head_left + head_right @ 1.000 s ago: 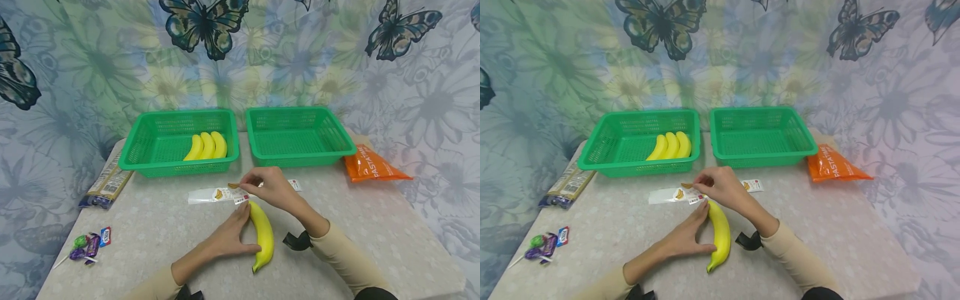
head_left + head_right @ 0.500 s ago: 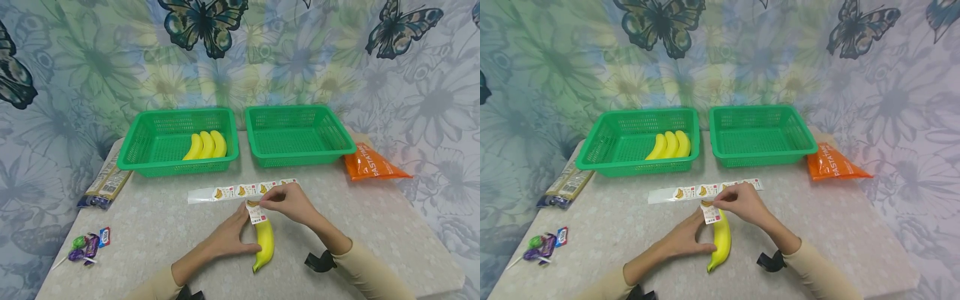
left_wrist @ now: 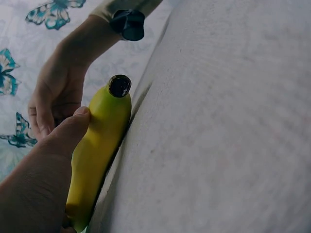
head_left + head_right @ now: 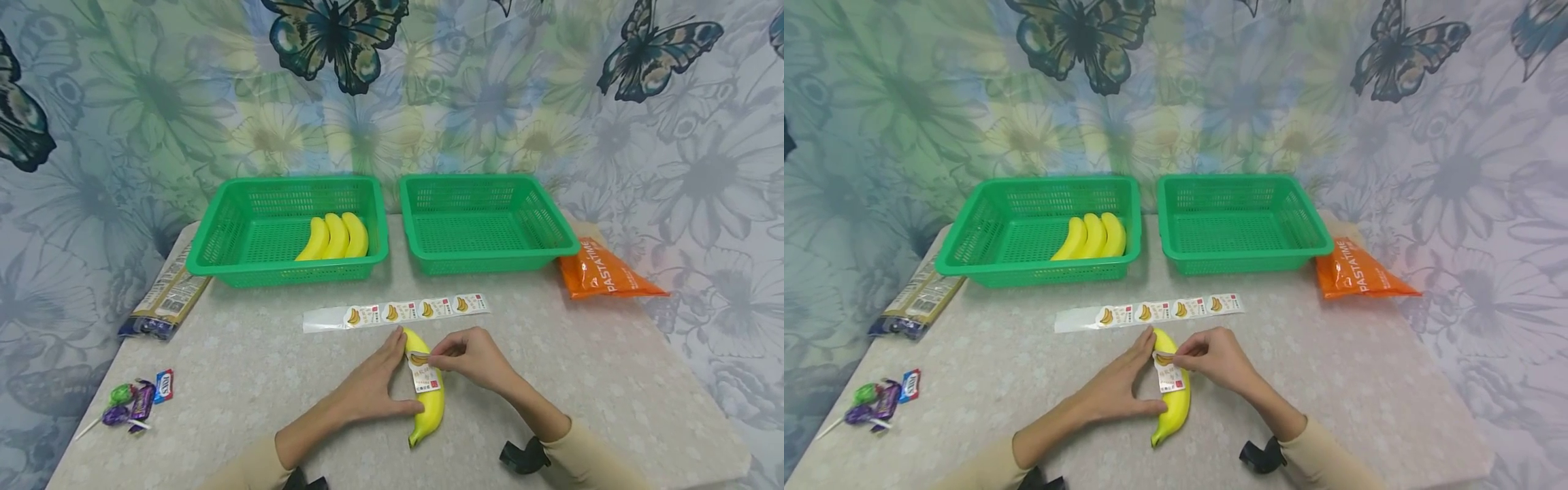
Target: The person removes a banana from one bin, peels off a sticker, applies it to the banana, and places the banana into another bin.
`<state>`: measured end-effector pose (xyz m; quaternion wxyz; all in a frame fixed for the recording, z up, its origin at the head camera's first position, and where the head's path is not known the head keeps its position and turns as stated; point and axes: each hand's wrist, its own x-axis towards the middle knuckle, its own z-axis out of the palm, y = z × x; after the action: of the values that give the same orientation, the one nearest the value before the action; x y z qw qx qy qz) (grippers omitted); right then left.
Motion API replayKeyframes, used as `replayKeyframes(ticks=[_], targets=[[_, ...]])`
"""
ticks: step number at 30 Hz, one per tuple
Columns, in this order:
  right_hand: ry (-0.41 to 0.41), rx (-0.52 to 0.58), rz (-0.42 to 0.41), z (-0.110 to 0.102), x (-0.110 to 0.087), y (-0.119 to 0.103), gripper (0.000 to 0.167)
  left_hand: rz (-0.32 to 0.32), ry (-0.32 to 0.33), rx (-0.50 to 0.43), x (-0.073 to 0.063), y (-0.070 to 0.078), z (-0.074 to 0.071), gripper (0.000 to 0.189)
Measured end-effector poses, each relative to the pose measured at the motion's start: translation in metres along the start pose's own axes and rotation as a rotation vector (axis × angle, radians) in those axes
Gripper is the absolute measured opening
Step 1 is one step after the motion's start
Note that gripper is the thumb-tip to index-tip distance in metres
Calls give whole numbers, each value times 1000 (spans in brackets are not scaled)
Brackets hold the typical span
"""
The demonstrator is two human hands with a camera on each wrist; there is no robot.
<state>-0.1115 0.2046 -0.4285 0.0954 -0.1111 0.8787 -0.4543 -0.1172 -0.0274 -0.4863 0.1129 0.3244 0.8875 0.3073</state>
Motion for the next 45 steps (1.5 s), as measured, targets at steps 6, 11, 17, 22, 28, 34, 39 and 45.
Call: replayKeyframes(ticks=[6,11,17,22,28,34,39,45], targets=[[18,-7,35,1,-1,0,12,-1,-6,0,0,0,0,118],[24,-12,50,2,-1,2,11,-3,-5,15,0,-2,0,118],[31,6,50,3,0,6,15,-6,0,15,1,-2,0,118],[37,12,66,4,2,6,16,-29,12,-1,0,-1,-1,109],[45,24,103,4,4,8,16,-57,54,-16,6,5,-1,95],[53,65,168,6,5,12,15,-33,52,-6,13,8,3,93],[68,85,234,10,6,14,14,-31,41,12,13,7,4,95],[104,54,251,12,7,15,18,-30,35,18,13,8,4,96]])
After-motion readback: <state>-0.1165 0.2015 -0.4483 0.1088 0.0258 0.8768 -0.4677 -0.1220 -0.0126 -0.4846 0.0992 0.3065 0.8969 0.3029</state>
